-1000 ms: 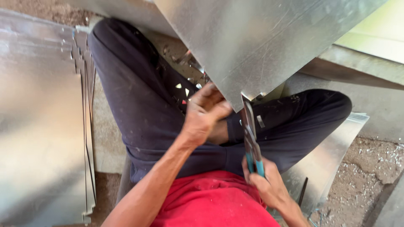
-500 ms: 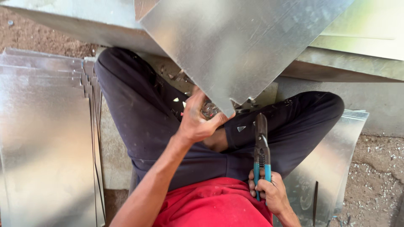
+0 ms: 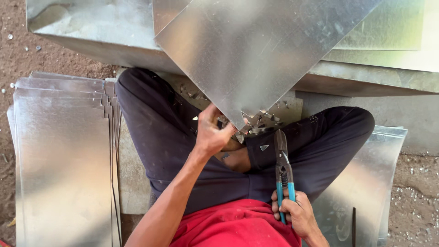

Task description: The person cuts a metal sheet using metal shears. They sit on the ground and make a series of precise cuts along the edges and corners of the metal, removing small strips and larger sections.

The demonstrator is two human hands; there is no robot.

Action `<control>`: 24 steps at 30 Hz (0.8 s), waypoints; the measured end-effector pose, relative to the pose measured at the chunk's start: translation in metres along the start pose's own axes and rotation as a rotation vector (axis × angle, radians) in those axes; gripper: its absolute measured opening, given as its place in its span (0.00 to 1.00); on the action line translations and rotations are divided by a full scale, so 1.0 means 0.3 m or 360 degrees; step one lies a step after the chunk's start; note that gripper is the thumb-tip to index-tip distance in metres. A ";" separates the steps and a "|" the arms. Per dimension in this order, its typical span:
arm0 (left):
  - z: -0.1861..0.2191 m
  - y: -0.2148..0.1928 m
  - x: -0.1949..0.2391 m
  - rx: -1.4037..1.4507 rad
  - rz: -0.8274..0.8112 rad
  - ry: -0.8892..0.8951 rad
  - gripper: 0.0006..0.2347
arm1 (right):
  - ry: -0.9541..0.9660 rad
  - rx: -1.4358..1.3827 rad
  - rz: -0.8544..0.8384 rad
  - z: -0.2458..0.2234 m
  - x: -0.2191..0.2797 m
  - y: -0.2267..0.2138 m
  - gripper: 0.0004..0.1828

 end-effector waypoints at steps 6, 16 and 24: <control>0.133 0.058 -0.025 0.0623 -0.0548 -0.0554 0.15 | -0.0016 0.0001 0.0008 0.007 -0.017 0.001 0.16; 0.229 -0.013 -0.056 0.1084 0.0021 -0.0911 0.19 | -0.0636 -0.0090 0.0354 -0.072 0.051 -0.034 0.14; -0.008 0.270 0.202 0.0527 -0.0261 -0.1078 0.16 | -0.0286 -0.0013 -0.0047 -0.113 0.089 0.032 0.28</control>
Point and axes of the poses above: each hand's wrist, its own x-axis away from the middle knuckle, its own y-axis out of the palm, z = x × y, the point moved 8 cm from there along -x, towards the middle knuckle, and after that the axes turned 13 degrees about z, right-handed, at the moved point
